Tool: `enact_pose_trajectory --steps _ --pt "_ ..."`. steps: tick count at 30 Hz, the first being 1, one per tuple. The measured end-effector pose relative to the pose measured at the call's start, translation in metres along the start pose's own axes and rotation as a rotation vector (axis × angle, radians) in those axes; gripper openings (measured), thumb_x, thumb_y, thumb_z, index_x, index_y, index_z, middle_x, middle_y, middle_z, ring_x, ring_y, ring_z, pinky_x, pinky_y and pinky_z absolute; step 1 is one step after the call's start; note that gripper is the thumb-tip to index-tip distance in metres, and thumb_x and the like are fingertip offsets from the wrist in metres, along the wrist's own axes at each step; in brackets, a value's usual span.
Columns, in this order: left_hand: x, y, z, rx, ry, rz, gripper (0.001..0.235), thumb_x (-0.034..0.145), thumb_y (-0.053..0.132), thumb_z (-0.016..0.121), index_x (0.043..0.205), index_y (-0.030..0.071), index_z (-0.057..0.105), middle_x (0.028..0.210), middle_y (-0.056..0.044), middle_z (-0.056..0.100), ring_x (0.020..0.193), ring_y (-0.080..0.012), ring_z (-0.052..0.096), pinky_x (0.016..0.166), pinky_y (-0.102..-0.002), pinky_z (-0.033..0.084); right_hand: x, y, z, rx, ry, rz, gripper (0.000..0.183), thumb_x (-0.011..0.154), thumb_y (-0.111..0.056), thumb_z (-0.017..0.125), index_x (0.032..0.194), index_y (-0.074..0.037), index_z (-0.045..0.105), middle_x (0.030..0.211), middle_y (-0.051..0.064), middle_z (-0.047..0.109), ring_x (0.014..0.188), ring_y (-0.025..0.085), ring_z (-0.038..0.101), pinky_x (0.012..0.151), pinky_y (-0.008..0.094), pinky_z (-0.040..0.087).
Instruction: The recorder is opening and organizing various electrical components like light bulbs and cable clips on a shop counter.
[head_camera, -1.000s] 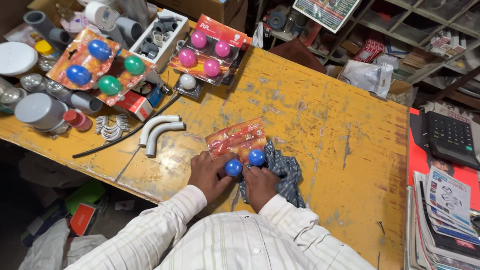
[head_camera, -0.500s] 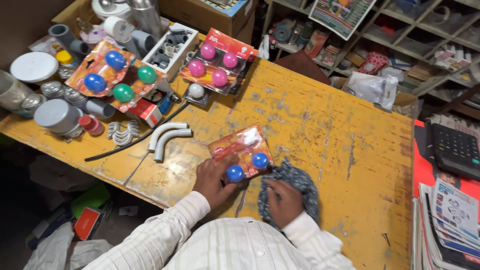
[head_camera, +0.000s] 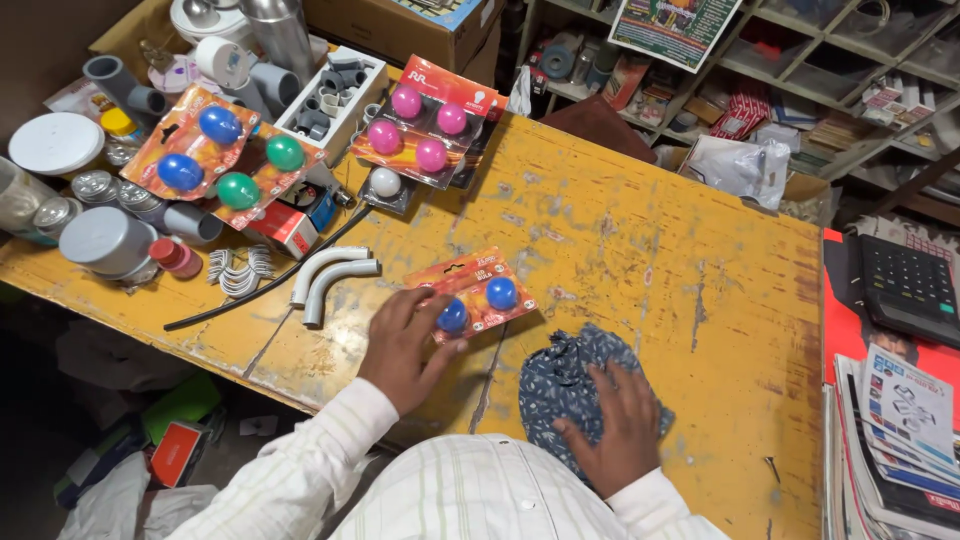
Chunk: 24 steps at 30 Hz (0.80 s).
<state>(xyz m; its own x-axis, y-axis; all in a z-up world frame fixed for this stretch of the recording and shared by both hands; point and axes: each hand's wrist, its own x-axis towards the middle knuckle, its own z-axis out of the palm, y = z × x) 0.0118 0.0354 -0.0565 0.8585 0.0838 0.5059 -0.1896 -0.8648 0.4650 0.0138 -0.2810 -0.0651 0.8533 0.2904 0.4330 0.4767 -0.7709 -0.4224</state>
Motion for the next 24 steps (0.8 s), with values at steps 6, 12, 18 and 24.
enact_pose_trajectory --steps 6,12,18,24 --pt "0.042 0.0 -0.002 -0.046 -0.425 0.051 0.055 0.082 0.022 0.07 0.136 0.018 0.06 0.12 -0.015 0.061 0.105 -0.0407 0.055 0.089 -0.051 0.047 -0.009 0.022 0.021 -0.156 -0.299 0.02 0.057 0.079 -0.029 0.076 0.133 -0.014 0.062 0.152 0.015 0.047 0.145 0.042 0.034 0.112 0.061 0.023" --pt "0.055 -0.031 0.015 -0.946 -0.35 -0.472 0.019 0.102 0.022 0.059 0.118 0.011 0.061 0.098 -0.008 0.063 0.078 -0.0221 0.061 0.067 -0.039 0.052 -0.037 0.095 0.047 0.197 -0.163 0.198 0.043 0.089 -0.017 0.065 0.13 -0.006 0.062 0.135 0.014 0.066 0.129 0.03 0.058 0.11 0.048 0.041" --pt "0.04 0.0 -0.025 -1.798 -0.147 -0.863 0.022 0.101 0.024 0.043 0.118 0.013 0.053 0.103 -0.001 0.068 0.092 -0.014 0.071 0.075 -0.034 0.061 0.006 0.046 0.011 1.273 -0.006 0.782 0.04 0.108 -0.021 0.053 0.135 0.009 0.058 0.119 0.03 0.063 0.098 0.034 0.061 0.089 0.048 0.047" --pt "0.031 0.028 -0.046 -2.075 -0.181 -0.737 0.03 0.099 0.015 0.039 0.124 0.007 0.053 0.117 -0.007 0.067 0.109 -0.0188 0.07 0.096 -0.039 0.057 0.049 -0.005 -0.025 1.371 -0.013 0.69 0.053 0.103 -0.027 0.048 0.146 0.004 0.052 0.136 0.015 0.065 0.113 0.024 0.064 0.094 0.039 0.047"
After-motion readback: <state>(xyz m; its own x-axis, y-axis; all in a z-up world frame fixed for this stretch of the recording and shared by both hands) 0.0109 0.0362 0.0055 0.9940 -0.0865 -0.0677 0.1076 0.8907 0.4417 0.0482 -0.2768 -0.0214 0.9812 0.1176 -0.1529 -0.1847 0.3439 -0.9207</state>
